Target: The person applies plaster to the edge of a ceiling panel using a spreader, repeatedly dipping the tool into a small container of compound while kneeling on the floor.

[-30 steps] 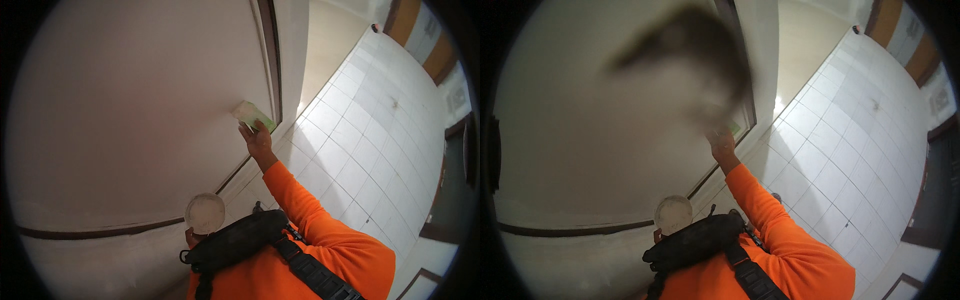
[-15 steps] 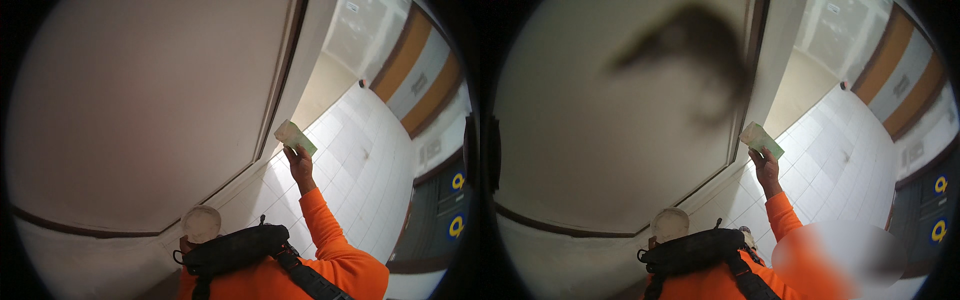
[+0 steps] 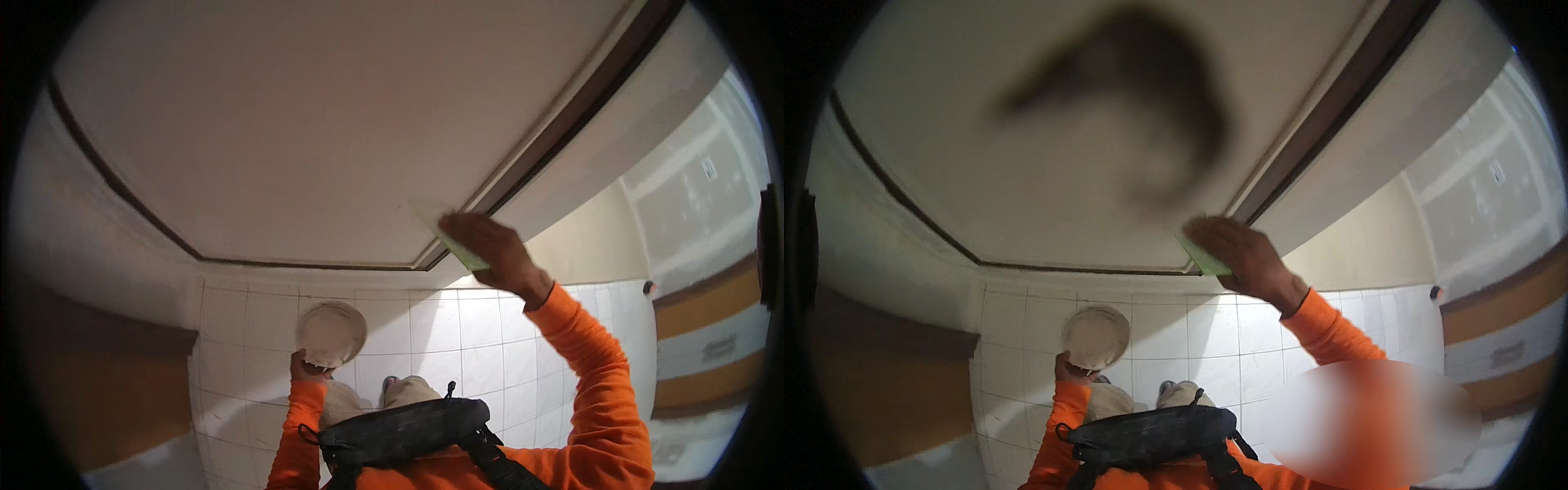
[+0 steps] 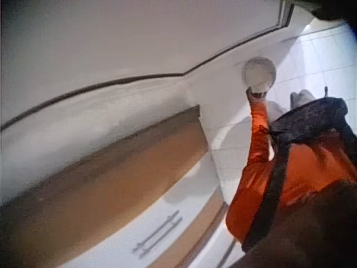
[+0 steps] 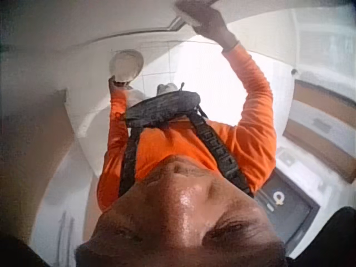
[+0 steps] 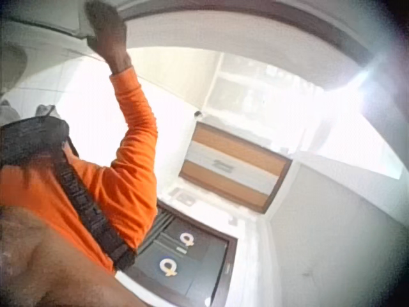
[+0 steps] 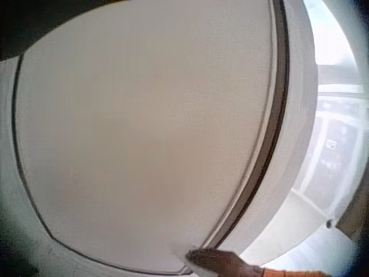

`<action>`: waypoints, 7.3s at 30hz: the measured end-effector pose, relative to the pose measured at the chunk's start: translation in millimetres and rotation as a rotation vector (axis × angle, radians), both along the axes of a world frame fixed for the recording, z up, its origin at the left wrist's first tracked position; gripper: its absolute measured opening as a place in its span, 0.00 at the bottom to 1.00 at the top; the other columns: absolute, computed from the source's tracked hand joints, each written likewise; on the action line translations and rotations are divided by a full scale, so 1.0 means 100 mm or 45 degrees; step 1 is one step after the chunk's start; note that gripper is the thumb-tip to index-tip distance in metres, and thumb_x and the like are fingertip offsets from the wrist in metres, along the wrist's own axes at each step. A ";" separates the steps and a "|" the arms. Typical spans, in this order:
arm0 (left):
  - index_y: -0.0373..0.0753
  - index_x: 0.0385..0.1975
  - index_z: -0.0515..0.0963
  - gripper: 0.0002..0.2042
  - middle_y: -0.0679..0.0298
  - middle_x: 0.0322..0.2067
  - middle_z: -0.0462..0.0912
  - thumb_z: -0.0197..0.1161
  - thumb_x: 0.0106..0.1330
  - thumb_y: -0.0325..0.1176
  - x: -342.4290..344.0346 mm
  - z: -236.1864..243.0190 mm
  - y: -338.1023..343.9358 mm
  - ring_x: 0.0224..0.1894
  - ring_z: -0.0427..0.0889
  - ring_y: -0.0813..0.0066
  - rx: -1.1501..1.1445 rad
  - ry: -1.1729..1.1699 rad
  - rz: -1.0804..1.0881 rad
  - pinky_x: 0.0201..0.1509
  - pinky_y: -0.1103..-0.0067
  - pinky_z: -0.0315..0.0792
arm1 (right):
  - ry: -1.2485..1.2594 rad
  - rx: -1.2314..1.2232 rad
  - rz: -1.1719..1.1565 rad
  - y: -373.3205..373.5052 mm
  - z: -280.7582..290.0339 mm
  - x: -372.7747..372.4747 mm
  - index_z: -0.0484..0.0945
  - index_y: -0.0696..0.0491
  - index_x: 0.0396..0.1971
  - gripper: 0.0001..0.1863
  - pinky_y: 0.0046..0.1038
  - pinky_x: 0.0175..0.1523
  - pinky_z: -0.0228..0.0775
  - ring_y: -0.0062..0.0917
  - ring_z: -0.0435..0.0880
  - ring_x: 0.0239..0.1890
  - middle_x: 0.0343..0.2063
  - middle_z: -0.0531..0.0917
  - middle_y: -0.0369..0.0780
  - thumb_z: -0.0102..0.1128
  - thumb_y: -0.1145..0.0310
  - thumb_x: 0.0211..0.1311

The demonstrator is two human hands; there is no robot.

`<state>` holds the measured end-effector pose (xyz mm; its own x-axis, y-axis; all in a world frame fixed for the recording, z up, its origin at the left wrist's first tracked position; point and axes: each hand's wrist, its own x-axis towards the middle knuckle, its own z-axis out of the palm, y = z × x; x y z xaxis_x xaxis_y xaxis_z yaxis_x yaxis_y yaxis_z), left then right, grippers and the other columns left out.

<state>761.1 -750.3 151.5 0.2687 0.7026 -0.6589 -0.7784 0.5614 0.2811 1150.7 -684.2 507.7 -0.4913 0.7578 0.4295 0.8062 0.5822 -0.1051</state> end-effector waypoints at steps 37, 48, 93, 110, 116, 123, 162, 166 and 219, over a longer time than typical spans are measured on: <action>0.41 0.65 0.60 0.35 0.50 0.64 0.61 0.57 0.58 0.49 1.70 -4.12 0.15 0.64 0.66 0.46 0.196 -0.275 0.233 0.55 0.45 0.72 | -1.337 1.243 -0.353 -0.23 -0.46 1.66 0.68 0.35 0.63 0.34 0.34 0.69 0.65 0.30 0.66 0.67 0.67 0.66 0.27 0.61 0.74 0.55; 0.44 0.52 0.74 0.26 0.58 0.45 0.80 0.66 0.57 0.51 1.73 -4.88 0.37 0.49 0.79 0.58 0.404 -0.091 -0.048 0.53 0.54 0.77 | -1.418 0.900 -0.498 -0.57 -0.33 1.29 0.73 0.37 0.60 0.34 0.35 0.70 0.64 0.30 0.69 0.65 0.63 0.72 0.28 0.69 0.73 0.51; 0.49 0.67 0.47 0.46 0.52 0.59 0.68 0.72 0.51 0.26 1.80 -4.71 0.56 0.59 0.71 0.62 0.340 -0.051 -0.116 0.58 0.62 0.74 | -1.102 1.089 -0.621 -0.46 0.59 2.00 0.73 0.39 0.60 0.30 0.34 0.71 0.62 0.31 0.67 0.68 0.62 0.74 0.30 0.59 0.79 0.58; 0.48 0.67 0.48 0.45 0.51 0.59 0.67 0.71 0.51 0.28 1.82 -4.77 0.50 0.59 0.71 0.61 0.308 -0.066 -0.090 0.58 0.61 0.74 | -0.020 1.240 -0.552 0.07 1.35 1.08 0.77 0.64 0.33 0.19 0.32 0.39 0.72 0.29 0.80 0.29 0.25 0.82 0.44 0.59 0.59 0.59; 0.48 0.67 0.48 0.45 0.51 0.59 0.67 0.71 0.51 0.29 1.84 -4.84 0.51 0.59 0.71 0.60 0.295 -0.094 -0.095 0.58 0.60 0.74 | -0.155 1.191 -0.520 0.11 1.24 0.91 0.79 0.64 0.37 0.20 0.38 0.39 0.73 0.37 0.84 0.31 0.26 0.83 0.50 0.58 0.58 0.61; 0.48 0.67 0.49 0.44 0.51 0.59 0.67 0.70 0.51 0.29 1.68 -4.90 0.50 0.60 0.70 0.59 0.285 -0.090 -0.132 0.58 0.60 0.73 | -0.353 1.117 -0.657 0.09 0.51 0.95 0.79 0.60 0.42 0.20 0.43 0.47 0.74 0.49 0.83 0.40 0.36 0.83 0.53 0.57 0.57 0.60; 0.47 0.67 0.51 0.42 0.50 0.60 0.66 0.68 0.52 0.34 1.64 -4.97 0.46 0.60 0.69 0.56 0.204 -0.107 -0.128 0.58 0.57 0.72 | -0.412 1.161 -0.740 0.38 0.91 0.82 0.79 0.59 0.37 0.17 0.44 0.43 0.75 0.46 0.84 0.37 0.32 0.84 0.54 0.54 0.59 0.62; 0.47 0.67 0.51 0.42 0.50 0.60 0.66 0.68 0.52 0.34 1.61 -5.02 0.44 0.61 0.69 0.56 0.217 -0.106 -0.154 0.58 0.56 0.72 | -0.263 1.039 -0.598 0.24 -0.28 0.89 0.79 0.55 0.46 0.17 0.44 0.44 0.75 0.48 0.83 0.38 0.34 0.83 0.53 0.57 0.61 0.61; 0.45 0.66 0.54 0.40 0.49 0.61 0.64 0.66 0.52 0.40 1.43 -5.06 0.50 0.62 0.68 0.51 0.166 -0.118 -0.117 0.59 0.52 0.71 | -0.235 1.267 -0.758 0.25 0.55 0.63 0.81 0.60 0.37 0.21 0.47 0.45 0.74 0.52 0.83 0.40 0.33 0.84 0.56 0.57 0.54 0.62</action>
<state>904.0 -700.4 -354.6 0.3909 0.7504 -0.5330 -0.7517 0.5945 0.2857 1213.7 -659.0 562.9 -0.2891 0.2592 0.9215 0.9345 -0.1324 0.3304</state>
